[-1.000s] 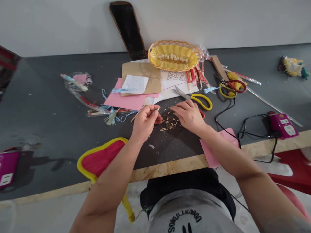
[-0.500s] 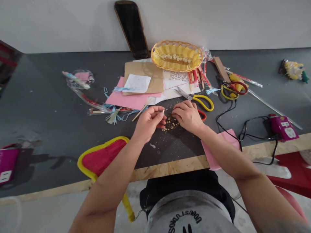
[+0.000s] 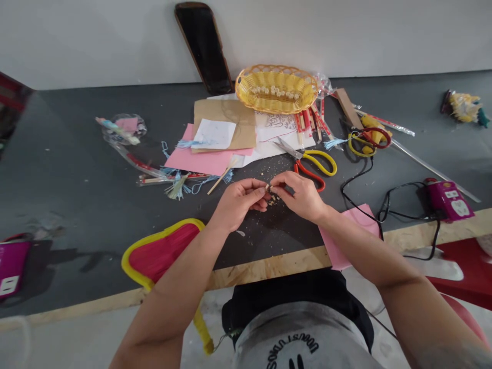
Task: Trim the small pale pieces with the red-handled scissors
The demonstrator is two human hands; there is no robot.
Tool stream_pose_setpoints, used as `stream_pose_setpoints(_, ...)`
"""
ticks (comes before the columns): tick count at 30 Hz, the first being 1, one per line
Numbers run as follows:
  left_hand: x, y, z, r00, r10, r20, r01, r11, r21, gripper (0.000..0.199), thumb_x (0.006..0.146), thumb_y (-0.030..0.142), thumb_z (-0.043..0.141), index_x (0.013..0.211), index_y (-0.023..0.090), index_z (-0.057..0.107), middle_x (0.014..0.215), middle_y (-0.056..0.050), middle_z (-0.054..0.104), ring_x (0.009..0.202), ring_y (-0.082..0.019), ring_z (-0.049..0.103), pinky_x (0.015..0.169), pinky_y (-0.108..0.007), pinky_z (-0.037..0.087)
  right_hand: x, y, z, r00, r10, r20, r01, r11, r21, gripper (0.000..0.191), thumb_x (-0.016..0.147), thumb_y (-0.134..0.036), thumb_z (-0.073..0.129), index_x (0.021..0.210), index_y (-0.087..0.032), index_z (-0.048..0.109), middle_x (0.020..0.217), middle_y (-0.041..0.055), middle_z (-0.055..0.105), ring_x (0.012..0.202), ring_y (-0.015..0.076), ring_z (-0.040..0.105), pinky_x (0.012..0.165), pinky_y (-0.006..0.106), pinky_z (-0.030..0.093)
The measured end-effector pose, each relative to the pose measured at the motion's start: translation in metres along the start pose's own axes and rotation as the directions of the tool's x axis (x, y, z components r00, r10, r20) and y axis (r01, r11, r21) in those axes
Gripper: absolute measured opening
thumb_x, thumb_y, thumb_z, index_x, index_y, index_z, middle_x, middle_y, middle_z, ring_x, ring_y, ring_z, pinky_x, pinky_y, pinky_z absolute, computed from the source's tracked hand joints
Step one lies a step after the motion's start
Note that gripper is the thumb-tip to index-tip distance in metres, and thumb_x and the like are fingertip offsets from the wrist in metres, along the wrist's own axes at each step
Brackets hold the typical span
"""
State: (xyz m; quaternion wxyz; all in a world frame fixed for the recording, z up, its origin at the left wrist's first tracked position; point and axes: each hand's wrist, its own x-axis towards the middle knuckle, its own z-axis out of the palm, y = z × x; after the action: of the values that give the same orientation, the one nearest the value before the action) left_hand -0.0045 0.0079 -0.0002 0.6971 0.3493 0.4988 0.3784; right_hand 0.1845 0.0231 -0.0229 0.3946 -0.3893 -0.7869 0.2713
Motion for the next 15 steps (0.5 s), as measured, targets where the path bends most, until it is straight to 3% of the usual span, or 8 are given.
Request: stream_pose_setpoints(15,0.0015,-0.0038,-0.0036,0.998,-0.027,0.06,0.024,0.999,0.039,0.032,0.067,0.04,0.087,0.083,0.016,0.074,0.069,-0.003,0.071,0.051,-0.008,0.059,0.051,-0.021,0.054,-0.0044,0.0011,0.0012,0.997,-0.072,-0.03,0.071,0.996,-0.049,0.014,0.098,-0.022,0.058,0.11,-0.023,0.065,0.091,0.0031,0.073,0.087,0.0162,0.069,0.081,0.031,0.057)
